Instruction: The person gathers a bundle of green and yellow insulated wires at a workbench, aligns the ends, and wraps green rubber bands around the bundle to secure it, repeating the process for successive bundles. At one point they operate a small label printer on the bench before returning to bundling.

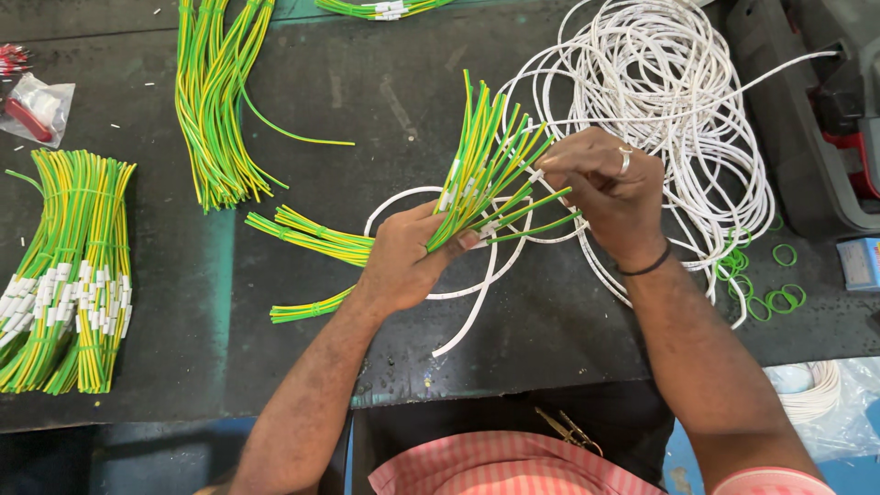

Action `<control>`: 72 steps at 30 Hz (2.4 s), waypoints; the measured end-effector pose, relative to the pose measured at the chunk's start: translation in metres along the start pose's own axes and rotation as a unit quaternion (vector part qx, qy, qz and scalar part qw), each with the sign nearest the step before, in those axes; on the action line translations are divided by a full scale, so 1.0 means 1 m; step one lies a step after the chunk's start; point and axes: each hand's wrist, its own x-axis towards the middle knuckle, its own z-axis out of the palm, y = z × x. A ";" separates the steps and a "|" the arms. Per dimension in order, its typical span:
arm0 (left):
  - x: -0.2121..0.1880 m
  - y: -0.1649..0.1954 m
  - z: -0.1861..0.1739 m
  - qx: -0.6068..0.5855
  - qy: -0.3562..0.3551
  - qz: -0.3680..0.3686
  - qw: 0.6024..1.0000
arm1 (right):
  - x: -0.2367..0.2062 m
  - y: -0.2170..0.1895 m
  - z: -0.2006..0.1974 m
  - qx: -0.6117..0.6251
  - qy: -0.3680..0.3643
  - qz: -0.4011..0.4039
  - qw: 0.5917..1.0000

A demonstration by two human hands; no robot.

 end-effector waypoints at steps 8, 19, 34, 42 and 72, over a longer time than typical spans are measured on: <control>-0.001 0.001 0.001 0.007 -0.002 0.000 1.000 | 0.003 -0.002 -0.006 0.034 -0.049 0.095 0.994; 0.000 0.002 0.001 0.012 -0.010 -0.016 1.000 | 0.002 0.013 -0.014 0.220 -0.088 0.190 0.953; -0.002 0.004 0.000 0.005 0.034 -0.002 0.999 | 0.004 0.010 -0.006 0.272 -0.012 0.238 0.932; -0.003 0.003 -0.001 -0.016 0.034 0.012 0.999 | 0.004 0.006 -0.004 0.243 0.015 0.208 0.947; -0.001 0.002 0.003 0.008 0.027 0.007 1.000 | 0.011 -0.005 -0.018 0.051 -0.083 0.202 0.974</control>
